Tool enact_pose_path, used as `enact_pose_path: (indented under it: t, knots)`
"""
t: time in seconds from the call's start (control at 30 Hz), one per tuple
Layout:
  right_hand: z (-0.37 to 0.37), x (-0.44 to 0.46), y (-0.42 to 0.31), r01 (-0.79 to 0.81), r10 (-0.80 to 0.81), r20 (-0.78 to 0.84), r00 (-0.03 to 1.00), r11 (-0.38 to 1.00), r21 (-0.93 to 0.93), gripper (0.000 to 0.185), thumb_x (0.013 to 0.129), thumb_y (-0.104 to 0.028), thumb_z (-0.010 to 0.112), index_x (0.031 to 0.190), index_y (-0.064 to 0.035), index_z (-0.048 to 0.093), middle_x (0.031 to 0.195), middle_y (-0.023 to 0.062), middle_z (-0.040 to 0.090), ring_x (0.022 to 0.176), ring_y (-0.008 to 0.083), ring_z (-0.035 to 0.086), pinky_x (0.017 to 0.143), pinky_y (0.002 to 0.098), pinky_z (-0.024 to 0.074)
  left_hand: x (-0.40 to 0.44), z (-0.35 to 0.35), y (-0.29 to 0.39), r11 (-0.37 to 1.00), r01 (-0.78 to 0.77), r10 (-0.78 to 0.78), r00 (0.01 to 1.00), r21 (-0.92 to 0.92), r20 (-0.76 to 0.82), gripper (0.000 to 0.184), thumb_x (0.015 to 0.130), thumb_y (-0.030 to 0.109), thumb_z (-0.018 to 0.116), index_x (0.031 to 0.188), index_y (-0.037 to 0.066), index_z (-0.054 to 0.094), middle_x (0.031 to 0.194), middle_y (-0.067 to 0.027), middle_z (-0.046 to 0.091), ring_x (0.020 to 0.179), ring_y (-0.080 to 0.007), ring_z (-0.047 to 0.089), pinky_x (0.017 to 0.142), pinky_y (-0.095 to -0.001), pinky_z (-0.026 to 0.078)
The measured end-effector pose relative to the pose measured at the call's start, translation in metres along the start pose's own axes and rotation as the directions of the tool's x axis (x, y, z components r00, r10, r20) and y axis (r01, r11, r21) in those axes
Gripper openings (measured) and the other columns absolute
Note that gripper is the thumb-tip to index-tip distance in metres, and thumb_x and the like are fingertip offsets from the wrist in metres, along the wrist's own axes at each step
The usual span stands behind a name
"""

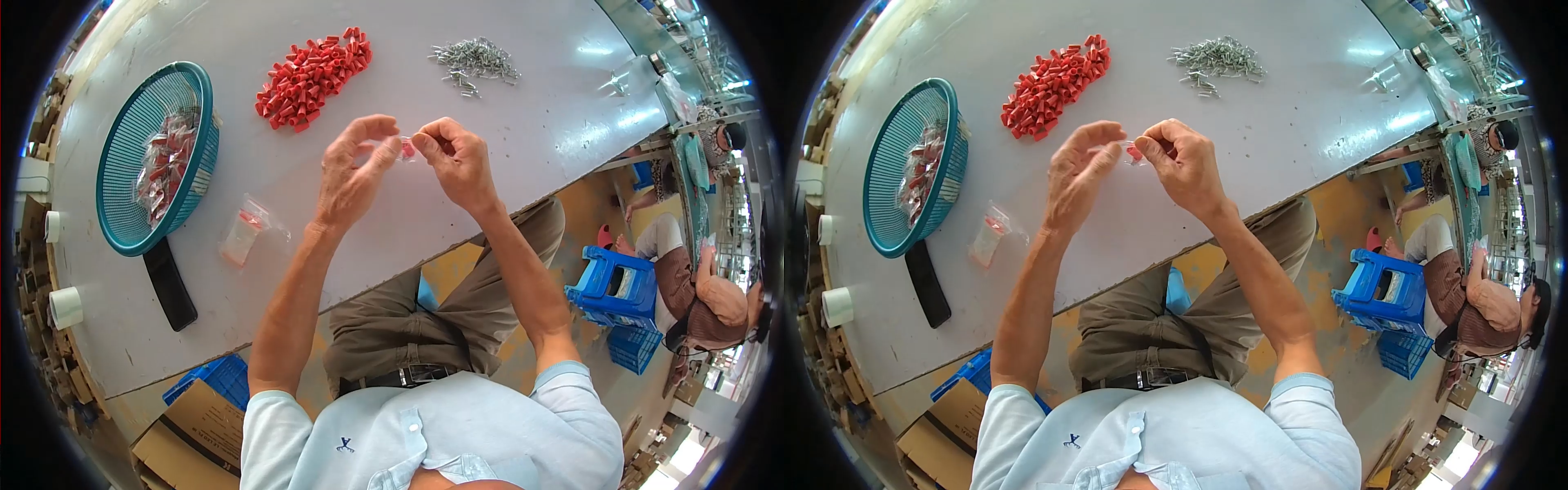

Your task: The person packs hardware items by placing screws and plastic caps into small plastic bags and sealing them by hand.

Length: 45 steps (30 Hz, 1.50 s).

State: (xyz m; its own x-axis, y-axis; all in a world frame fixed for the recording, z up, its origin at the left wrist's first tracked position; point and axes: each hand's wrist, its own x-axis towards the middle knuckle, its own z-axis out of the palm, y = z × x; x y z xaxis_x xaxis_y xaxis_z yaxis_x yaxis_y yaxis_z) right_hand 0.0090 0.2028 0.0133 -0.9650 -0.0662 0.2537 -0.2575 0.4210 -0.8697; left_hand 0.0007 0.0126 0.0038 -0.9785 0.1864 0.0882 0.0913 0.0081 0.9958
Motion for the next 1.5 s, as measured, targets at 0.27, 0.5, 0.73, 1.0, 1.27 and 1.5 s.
enact_pose_path:
  t: [0.27, 0.5, 0.73, 1.0, 1.27, 1.5]
  knots:
    - [-0.002, 0.008, -0.003, 0.047, -0.06, 0.057, 0.997, 0.975, 0.217, 0.009, 0.099, -0.006, 0.069, 0.1, 0.0022, 0.07, 0.088, 0.01, 0.075, 0.083, 0.0136, 0.073, 0.073, 0.0303, 0.0587, 0.002, 0.0, 0.001, 0.998, 0.026, -0.027, 1.0, -0.05, -0.008, 0.012, 0.1, 0.011, 0.073, 0.102, 0.0, 0.069, 0.089, -0.0013, 0.068, 0.083, -0.0086, 0.062, 0.075, -0.0234, 0.048]
    - [0.002, 0.01, 0.006, -0.013, -0.054, 0.151, 0.987, 0.912, 0.409, 0.01, 0.1, -0.007, 0.068, 0.1, 0.0034, 0.07, 0.087, 0.0075, 0.075, 0.081, 0.012, 0.071, 0.074, 0.0291, 0.0574, 0.005, -0.009, -0.008, 0.986, 0.041, -0.038, 0.999, -0.164, 0.018, 0.013, 0.101, 0.012, 0.071, 0.099, 0.0, 0.067, 0.089, -0.0027, 0.069, 0.081, -0.0076, 0.06, 0.074, -0.0229, 0.047]
    - [0.003, 0.006, 0.012, -0.046, -0.042, 0.184, 0.982, 0.891, 0.452, 0.01, 0.101, -0.005, 0.065, 0.098, 0.0035, 0.068, 0.085, 0.0073, 0.073, 0.081, 0.012, 0.071, 0.074, 0.0289, 0.0573, 0.002, 0.001, -0.002, 0.996, 0.027, -0.025, 0.999, -0.088, 0.029, 0.014, 0.101, 0.013, 0.07, 0.099, 0.0, 0.066, 0.088, -0.0042, 0.069, 0.079, -0.0087, 0.06, 0.076, -0.0239, 0.049]
    - [0.0, 0.006, 0.018, -0.068, -0.057, 0.246, 0.968, 0.88, 0.471, 0.009, 0.1, -0.005, 0.065, 0.101, 0.0044, 0.068, 0.087, 0.0092, 0.074, 0.081, 0.0132, 0.072, 0.075, 0.0298, 0.0587, 0.005, -0.001, -0.007, 0.995, 0.058, -0.054, 0.997, -0.085, 0.047, 0.017, 0.098, 0.015, 0.075, 0.095, 0.001, 0.066, 0.082, -0.0006, 0.066, 0.077, -0.008, 0.058, 0.072, -0.0241, 0.045]
    - [0.006, 0.008, 0.03, -0.147, 0.086, 0.142, 0.986, 0.85, 0.506, 0.012, 0.102, -0.006, 0.062, 0.108, 0.0018, 0.07, 0.091, 0.0042, 0.071, 0.084, 0.0094, 0.067, 0.078, 0.0268, 0.0573, 0.005, -0.003, 0.001, 0.999, 0.033, -0.033, 0.999, -0.005, -0.039, 0.012, 0.095, 0.011, 0.076, 0.1, 0.001, 0.073, 0.089, -0.0004, 0.069, 0.081, -0.0078, 0.062, 0.075, -0.024, 0.049]
    - [0.009, 0.007, 0.019, -0.108, 0.033, 0.164, 0.986, 0.875, 0.471, 0.016, 0.102, -0.014, 0.069, 0.108, 0.0012, 0.073, 0.092, 0.0049, 0.074, 0.082, 0.0082, 0.067, 0.075, 0.0267, 0.0571, 0.005, -0.011, -0.011, 0.982, 0.058, -0.068, 0.996, -0.18, -0.05, 0.011, 0.096, 0.005, 0.074, 0.105, -0.002, 0.073, 0.093, -0.0012, 0.071, 0.083, -0.0057, 0.064, 0.074, -0.0216, 0.052]
